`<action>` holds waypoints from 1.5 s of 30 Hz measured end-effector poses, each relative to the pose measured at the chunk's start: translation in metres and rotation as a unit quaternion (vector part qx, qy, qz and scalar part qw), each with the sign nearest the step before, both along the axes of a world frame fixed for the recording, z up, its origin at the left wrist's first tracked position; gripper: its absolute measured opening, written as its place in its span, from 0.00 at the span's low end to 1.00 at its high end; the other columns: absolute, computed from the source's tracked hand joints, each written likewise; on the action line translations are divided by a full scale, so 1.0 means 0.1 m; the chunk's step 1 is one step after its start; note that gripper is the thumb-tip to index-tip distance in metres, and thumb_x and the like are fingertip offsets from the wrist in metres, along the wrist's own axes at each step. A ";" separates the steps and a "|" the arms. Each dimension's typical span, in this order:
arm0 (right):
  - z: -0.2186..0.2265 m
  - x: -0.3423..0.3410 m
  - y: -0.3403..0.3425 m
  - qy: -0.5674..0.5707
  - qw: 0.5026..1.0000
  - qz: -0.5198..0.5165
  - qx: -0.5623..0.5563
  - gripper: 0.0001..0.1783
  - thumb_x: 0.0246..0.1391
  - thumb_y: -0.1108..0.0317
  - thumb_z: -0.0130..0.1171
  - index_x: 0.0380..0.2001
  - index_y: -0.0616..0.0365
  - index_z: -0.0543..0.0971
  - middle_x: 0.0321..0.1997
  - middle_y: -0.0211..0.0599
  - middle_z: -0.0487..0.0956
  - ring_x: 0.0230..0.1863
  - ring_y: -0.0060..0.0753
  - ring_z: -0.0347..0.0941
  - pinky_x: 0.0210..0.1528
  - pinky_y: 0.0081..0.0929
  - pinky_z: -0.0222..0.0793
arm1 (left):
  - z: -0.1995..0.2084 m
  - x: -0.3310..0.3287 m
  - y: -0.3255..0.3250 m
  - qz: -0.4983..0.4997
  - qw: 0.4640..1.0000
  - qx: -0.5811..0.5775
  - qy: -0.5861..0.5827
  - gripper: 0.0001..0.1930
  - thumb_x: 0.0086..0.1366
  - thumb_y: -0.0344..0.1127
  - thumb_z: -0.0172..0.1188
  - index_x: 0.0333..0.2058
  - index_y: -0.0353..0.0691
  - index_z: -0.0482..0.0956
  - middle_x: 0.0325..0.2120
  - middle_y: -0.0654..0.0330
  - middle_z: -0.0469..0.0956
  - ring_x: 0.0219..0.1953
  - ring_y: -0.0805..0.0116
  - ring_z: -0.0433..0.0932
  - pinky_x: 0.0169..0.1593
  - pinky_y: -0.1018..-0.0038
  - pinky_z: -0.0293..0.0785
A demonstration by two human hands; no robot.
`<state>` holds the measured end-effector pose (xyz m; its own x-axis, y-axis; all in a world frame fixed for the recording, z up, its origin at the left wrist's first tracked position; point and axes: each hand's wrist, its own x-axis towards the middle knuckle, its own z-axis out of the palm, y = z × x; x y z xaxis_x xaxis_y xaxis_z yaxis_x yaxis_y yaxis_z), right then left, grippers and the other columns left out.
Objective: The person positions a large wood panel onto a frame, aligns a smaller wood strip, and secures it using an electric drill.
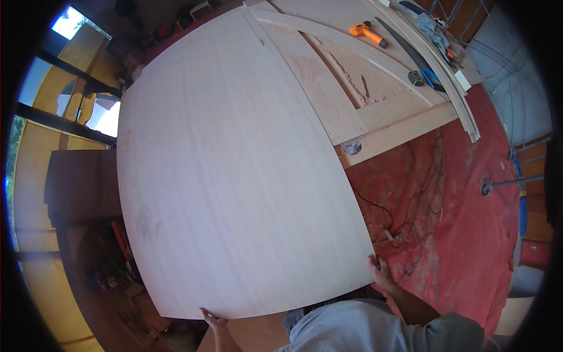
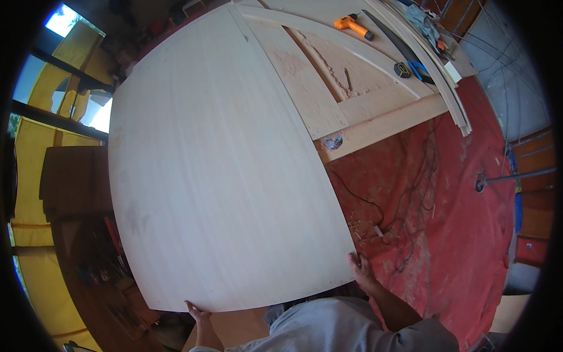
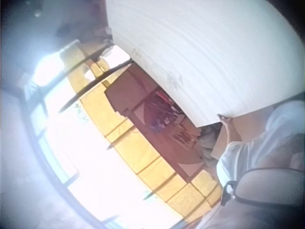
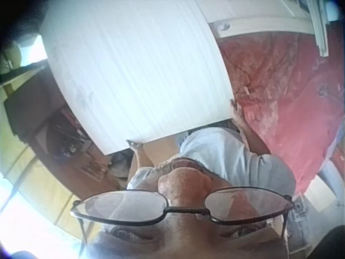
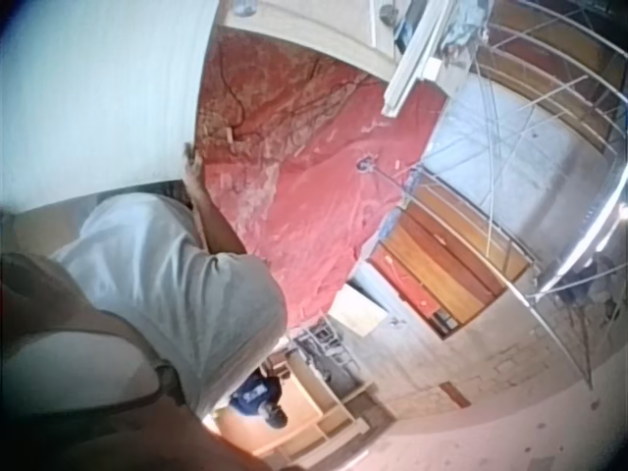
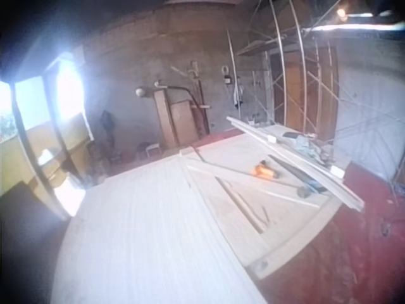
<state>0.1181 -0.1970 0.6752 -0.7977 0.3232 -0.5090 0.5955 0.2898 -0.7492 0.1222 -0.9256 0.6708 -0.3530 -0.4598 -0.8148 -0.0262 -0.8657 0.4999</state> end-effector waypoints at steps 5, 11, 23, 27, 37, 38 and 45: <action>-0.13 -0.40 -0.04 0.041 0.998 -0.029 -0.036 0.25 0.72 0.47 0.55 0.42 0.63 0.78 0.32 0.47 0.78 0.34 0.49 0.75 0.42 0.42 0.72 | -0.03 -0.40 0.03 0.000 1.000 -0.012 0.015 0.37 0.69 0.64 0.64 0.70 0.50 0.72 0.72 0.62 0.69 0.71 0.53 0.67 0.73 0.47 0.63; -0.83 -0.51 0.20 0.225 0.918 0.222 0.238 0.35 0.67 0.73 0.57 0.75 0.40 0.64 0.61 0.61 0.70 0.53 0.65 0.74 0.46 0.52 0.79 | -0.18 -0.98 -0.07 -0.035 0.999 0.009 0.017 0.36 0.69 0.66 0.62 0.68 0.53 0.73 0.72 0.62 0.69 0.72 0.50 0.66 0.73 0.43 0.61; -0.03 -2.01 -0.10 0.059 0.997 -0.017 0.053 0.27 0.69 0.44 0.58 0.42 0.63 0.81 0.36 0.56 0.82 0.40 0.61 0.80 0.42 0.49 0.74 | 0.02 -1.93 -0.01 -0.057 0.997 -0.047 -0.017 0.40 0.70 0.69 0.58 0.72 0.52 0.68 0.74 0.60 0.66 0.73 0.49 0.64 0.73 0.41 0.60; 0.04 -2.26 -0.07 0.057 0.997 -0.022 0.041 0.25 0.69 0.47 0.59 0.40 0.62 0.81 0.35 0.55 0.82 0.39 0.59 0.80 0.42 0.49 0.74 | 0.07 -2.27 0.14 -0.046 0.997 -0.034 -0.052 0.39 0.71 0.69 0.58 0.72 0.52 0.68 0.74 0.60 0.66 0.72 0.49 0.65 0.73 0.41 0.60; -0.05 -2.97 -0.10 0.057 0.996 -0.011 0.064 0.20 0.71 0.54 0.57 0.41 0.64 0.80 0.34 0.52 0.81 0.37 0.54 0.80 0.41 0.46 0.73 | 0.10 -2.95 0.10 -0.045 0.998 -0.037 -0.009 0.38 0.71 0.66 0.61 0.71 0.51 0.69 0.73 0.61 0.67 0.73 0.49 0.64 0.74 0.43 0.59; -0.02 -3.06 -0.11 0.049 0.997 -0.012 0.057 0.20 0.72 0.53 0.57 0.41 0.64 0.80 0.35 0.52 0.81 0.37 0.54 0.81 0.41 0.47 0.73 | 0.12 -3.01 0.09 -0.039 0.998 -0.039 -0.016 0.39 0.70 0.66 0.61 0.71 0.51 0.69 0.73 0.61 0.67 0.73 0.50 0.64 0.74 0.43 0.59; -0.13 -3.31 -0.05 0.076 0.991 0.004 0.105 0.27 0.71 0.45 0.58 0.43 0.64 0.79 0.38 0.54 0.83 0.40 0.57 0.81 0.43 0.49 0.75 | 0.02 -3.35 0.11 -0.055 0.997 -0.049 0.022 0.41 0.69 0.65 0.63 0.73 0.50 0.67 0.76 0.60 0.62 0.75 0.51 0.60 0.77 0.46 0.54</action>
<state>-0.2130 -0.2023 0.6626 -0.8635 0.4026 -0.3039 0.4767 0.4541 -0.7527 -0.2132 -0.9141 0.6729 -0.4400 -0.4924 -0.7509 -0.0955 -0.8058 0.5844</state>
